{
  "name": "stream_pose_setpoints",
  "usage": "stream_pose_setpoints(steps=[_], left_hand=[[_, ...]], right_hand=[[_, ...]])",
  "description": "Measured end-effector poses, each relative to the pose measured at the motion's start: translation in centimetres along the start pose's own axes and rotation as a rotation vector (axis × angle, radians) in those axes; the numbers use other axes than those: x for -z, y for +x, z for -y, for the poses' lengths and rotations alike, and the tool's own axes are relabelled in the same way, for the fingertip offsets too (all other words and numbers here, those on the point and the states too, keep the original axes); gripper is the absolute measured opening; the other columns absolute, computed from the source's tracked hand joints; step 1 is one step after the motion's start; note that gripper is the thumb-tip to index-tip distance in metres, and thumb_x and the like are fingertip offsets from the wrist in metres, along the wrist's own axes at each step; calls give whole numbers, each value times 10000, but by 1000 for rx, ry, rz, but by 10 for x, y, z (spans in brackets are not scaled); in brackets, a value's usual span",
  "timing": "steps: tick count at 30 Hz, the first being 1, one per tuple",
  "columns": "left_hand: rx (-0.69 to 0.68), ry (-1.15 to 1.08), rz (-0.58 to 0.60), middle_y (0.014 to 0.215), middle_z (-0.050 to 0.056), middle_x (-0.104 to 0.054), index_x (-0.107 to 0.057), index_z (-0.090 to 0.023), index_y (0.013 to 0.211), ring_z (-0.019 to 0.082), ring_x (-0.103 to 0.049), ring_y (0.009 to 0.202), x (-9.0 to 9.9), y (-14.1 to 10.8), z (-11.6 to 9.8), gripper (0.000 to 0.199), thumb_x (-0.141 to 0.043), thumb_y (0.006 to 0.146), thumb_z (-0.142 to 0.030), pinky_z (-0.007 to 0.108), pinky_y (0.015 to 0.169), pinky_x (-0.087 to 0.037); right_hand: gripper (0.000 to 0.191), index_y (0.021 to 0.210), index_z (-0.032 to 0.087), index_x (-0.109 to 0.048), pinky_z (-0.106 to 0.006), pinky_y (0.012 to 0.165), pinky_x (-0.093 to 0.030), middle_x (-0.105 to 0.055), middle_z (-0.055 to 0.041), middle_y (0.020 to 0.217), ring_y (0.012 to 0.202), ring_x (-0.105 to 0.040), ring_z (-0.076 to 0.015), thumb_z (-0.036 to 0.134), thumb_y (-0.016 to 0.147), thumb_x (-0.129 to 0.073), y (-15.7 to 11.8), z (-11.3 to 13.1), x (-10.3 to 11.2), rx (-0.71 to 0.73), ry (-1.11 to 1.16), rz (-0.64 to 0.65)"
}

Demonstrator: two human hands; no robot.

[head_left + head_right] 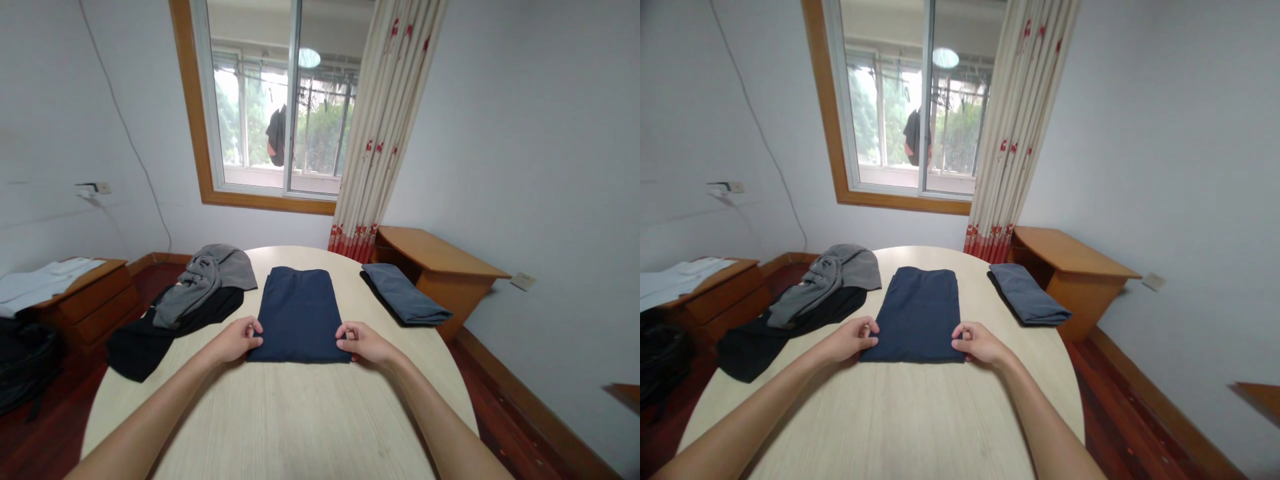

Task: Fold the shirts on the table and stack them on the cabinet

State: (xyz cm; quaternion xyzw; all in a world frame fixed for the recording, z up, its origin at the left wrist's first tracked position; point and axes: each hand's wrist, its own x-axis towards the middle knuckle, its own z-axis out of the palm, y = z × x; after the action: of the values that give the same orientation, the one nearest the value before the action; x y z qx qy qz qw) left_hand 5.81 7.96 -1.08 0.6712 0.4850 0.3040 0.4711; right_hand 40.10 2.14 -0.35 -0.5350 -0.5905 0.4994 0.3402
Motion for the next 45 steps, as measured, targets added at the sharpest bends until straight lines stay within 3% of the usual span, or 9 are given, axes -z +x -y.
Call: stream_pose_setpoints(steps=[4, 9, 14, 20, 23, 28, 31, 35, 45], left_hand=[[124, 62, 204, 476, -96, -456, -551, -185, 702, 92, -444, 378, 6, -17, -11, 376, -803, 542, -413, 203, 397, -298], [238, 24, 559, 509, -51, -572, -591, -168, 905, 132, -569, 441, 16, -30, -20, 522, -853, 542, -436, 202, 424, -361], [177, -123, 298, 504, -122, -464, -533, -196, 1042, 111, -525, 366, 11, -24, -16, 587, -828, 624, -485, 192, 384, -334], [183, -2, 352, 491, -99, -481, -556, -181, 973, 138, -559, 395, 10, -21, -9, 477, -816, 644, -407, 199, 395, -347], [149, 196, 228, 540, -61, -535, -594, -184, 973, 177, -603, 470, 10, -25, -18, 371, -764, 709, -381, 247, 458, -407], [-301, 716, -154, 1080, 125, -700, -691, -184, 1069, 303, -634, 1064, -18, -35, -50, 315, -588, 901, -430, 410, 920, -470], [-439, 775, -20, 1441, 140, -540, -598, -190, 1317, 321, -461, 1344, -49, -31, -53, 502, -467, 964, -522, 486, 1128, -315], [-356, 837, 98, 1588, 165, -323, -442, -156, 1471, 357, -237, 1485, -69, -2, -37, 668, -417, 962, -588, 599, 1181, -146], [-129, 1004, -28, 1643, 96, -165, -288, -151, 1558, 288, -118, 1524, -36, 97, -17, 805, -275, 950, -678, 511, 1216, -125]], right_hand=[[327, 710, 186, -590, -188, 385, -325, -377, 124, 439, 379, -379, -51, 405, 603, -807, -10, 7, 3, -66, -112, 112], [352, 776, 165, -637, -193, 412, -343, -520, 71, 492, 426, -493, -77, 416, 606, -817, -23, 16, 11, -141, -123, 307], [387, 798, 189, -600, -191, 384, -315, -411, 118, 467, 378, -420, -62, 478, 634, -798, -15, 13, 3, -29, 13, 80], [304, 774, 188, -601, -191, 384, -319, -422, 110, 486, 374, -438, -65, 393, 646, -785, -14, 5, 3, -78, -100, 154], [250, 807, 194, -602, -222, 426, -366, -465, 83, 499, 414, -495, -102, 388, 718, -733, -17, 6, 7, -93, -227, 164], [222, 997, 200, -672, -353, 795, -513, -699, -96, 952, 876, -655, -223, 372, 869, -616, -4, 24, -14, 250, -751, -298], [419, 1273, 181, -605, -439, 1053, -422, -607, -149, 1326, 1233, -552, -286, 413, 930, -543, 21, 32, -40, 430, -919, -238], [544, 1466, 178, -445, -556, 1171, -249, -368, -147, 1571, 1465, -301, -315, 418, 977, -445, 69, 33, -62, 366, -1031, -53], [714, 1571, 185, -249, -504, 1219, -89, -167, -73, 1647, 1526, -130, -228, 603, 992, -267, 141, 29, -50, 146, -1067, -108]])
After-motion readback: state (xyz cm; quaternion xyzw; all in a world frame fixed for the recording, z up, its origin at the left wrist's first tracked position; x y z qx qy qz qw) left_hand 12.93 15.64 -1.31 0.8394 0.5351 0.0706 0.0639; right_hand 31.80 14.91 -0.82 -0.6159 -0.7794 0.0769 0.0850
